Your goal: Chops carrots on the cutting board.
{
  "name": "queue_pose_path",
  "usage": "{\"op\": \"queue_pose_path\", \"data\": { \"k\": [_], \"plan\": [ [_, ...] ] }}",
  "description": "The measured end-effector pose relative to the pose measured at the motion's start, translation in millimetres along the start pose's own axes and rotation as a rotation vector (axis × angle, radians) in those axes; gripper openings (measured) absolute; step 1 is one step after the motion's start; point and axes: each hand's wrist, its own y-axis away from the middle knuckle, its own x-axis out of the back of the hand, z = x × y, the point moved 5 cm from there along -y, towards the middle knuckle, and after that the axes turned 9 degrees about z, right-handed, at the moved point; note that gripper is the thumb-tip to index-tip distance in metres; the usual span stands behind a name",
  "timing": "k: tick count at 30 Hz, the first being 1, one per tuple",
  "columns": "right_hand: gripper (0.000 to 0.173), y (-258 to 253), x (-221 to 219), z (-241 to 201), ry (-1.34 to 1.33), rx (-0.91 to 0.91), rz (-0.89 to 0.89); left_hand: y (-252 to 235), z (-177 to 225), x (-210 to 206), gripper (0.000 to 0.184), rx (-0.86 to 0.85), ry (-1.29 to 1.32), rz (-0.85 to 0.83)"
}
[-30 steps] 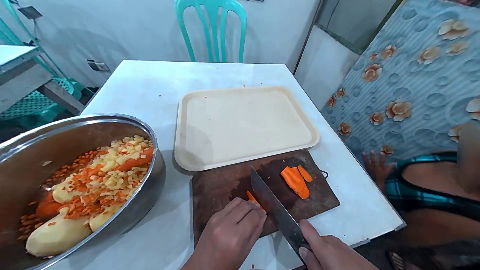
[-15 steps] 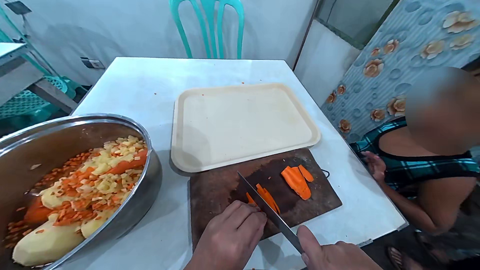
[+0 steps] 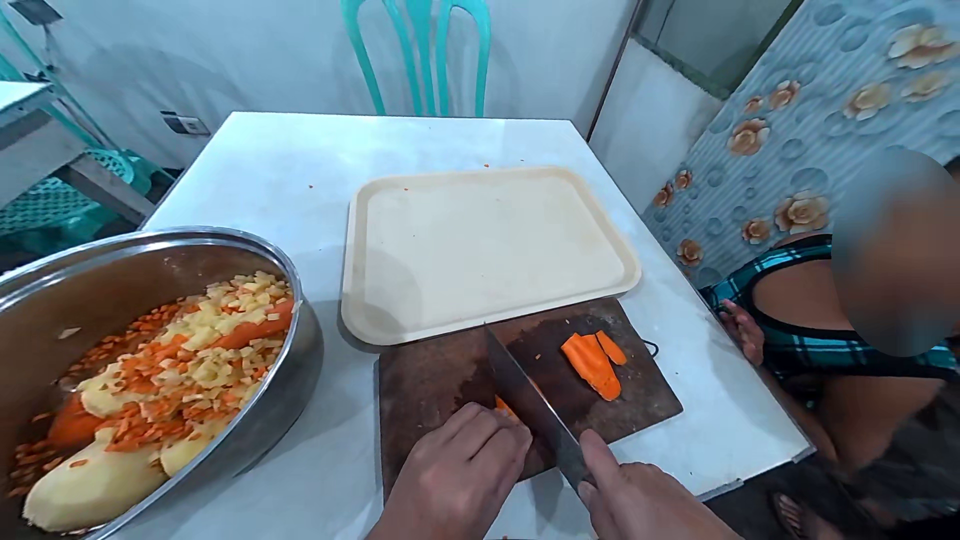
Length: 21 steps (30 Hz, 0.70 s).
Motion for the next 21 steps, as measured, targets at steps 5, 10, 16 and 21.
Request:
{"op": "queue_pose_path", "data": {
  "k": [5,10,16,21],
  "plan": [
    [0.035,10,-7,16,-0.087,0.113,0.088,1,1,1,0.012,-0.029,-0.013,0.004],
    [0.033,21,2,9,0.036,0.150,0.129,1,3,2,0.011,-0.032,-0.019,0.001],
    [0.031,23,4,4,0.119,0.181,0.133,1,2,2,0.011,-0.022,-0.019,-0.002],
    [0.031,25,4,2,0.157,0.210,0.170,1,1,2,0.011,-0.009,-0.006,-0.005]
  ]
}}
